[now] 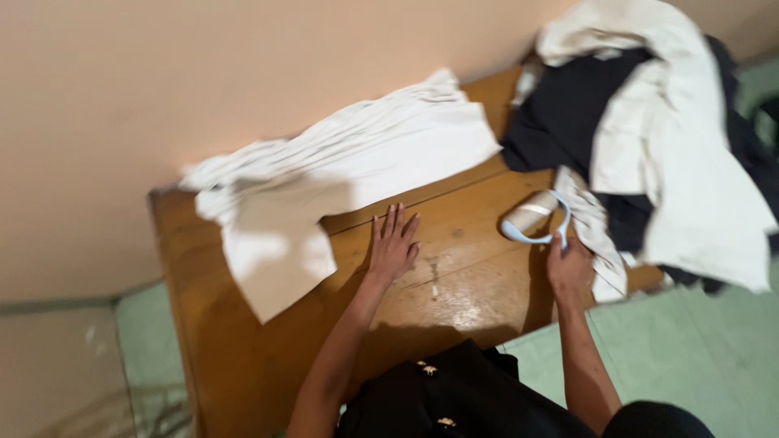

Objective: The person lays a white t-shirt flat on a wooden table and uses a lint roller to remove lint from the fabric. The person smooths the shirt with their hands and rolls the lint roller over the sleeves, body, and collar areas.

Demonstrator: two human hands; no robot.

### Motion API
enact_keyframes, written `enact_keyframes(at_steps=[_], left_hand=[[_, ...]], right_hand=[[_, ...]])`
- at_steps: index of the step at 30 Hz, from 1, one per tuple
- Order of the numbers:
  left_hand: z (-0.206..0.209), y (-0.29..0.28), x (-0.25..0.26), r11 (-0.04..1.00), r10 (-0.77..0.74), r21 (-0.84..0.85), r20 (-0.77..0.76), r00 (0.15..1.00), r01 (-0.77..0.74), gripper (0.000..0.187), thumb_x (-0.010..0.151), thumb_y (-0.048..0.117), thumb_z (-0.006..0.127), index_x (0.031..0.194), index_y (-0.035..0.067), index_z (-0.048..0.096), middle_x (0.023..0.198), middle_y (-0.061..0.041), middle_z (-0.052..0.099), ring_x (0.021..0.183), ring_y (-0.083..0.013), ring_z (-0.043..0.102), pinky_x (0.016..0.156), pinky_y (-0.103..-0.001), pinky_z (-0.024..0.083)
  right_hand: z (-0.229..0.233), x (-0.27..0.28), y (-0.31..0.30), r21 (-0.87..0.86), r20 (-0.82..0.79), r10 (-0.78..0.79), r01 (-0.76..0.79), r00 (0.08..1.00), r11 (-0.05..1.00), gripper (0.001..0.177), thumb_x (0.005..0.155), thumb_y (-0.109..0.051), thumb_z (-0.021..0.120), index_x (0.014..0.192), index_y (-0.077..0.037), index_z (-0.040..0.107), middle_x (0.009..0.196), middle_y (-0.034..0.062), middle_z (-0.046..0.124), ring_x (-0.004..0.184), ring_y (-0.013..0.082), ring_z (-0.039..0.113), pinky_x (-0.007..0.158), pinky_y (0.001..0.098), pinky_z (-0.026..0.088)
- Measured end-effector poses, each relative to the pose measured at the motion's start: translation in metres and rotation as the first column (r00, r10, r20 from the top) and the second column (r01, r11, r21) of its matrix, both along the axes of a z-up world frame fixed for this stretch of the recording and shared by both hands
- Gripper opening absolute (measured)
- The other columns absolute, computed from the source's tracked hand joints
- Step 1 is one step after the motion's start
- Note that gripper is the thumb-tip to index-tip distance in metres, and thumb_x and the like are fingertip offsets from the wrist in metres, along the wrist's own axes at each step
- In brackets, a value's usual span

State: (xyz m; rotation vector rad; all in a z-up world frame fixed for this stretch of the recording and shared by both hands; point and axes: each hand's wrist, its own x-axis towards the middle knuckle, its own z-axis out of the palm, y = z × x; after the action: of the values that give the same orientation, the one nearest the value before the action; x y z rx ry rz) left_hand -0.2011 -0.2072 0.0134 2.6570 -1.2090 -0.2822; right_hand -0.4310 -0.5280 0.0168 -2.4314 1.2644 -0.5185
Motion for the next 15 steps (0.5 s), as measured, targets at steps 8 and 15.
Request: enact_keyframes(at_steps=[8,15], left_hand=[[0.007,0.124,0.044,0.874,0.482,0.017,0.079,0.872,-0.485,0.070,0.106,0.049,0.042,0.166,0.019,0.024,0.171,-0.018,0.009,0.159,-0.0347,0.006,0.125,-0.066,0.006],[-0.018,0.265,0.026,0.660,0.748,-0.249,0.298,0.593,-0.708,0.068,0.104,0.048,0.047,0.164,0.018,0.031,0.171,-0.022,0.016,0.158,-0.0398,0.013,0.122,-0.069,0.011]], right_hand=[[0.020,0.154,0.073,-0.001,0.127,0.464,-0.467,0.877,0.884,0.051,0.104,-0.050,0.059,0.095,-0.001,0.070,0.077,0.0226,0.066,0.073,0.0437,0.065,0.067,0.0549,0.049],[0.071,0.282,0.226,-0.002,0.084,0.821,-0.824,0.564,0.567,0.050,0.100,-0.051,0.061,0.098,-0.002,0.072,0.072,0.0183,0.069,0.071,0.0399,0.068,0.069,0.0530,0.052]])
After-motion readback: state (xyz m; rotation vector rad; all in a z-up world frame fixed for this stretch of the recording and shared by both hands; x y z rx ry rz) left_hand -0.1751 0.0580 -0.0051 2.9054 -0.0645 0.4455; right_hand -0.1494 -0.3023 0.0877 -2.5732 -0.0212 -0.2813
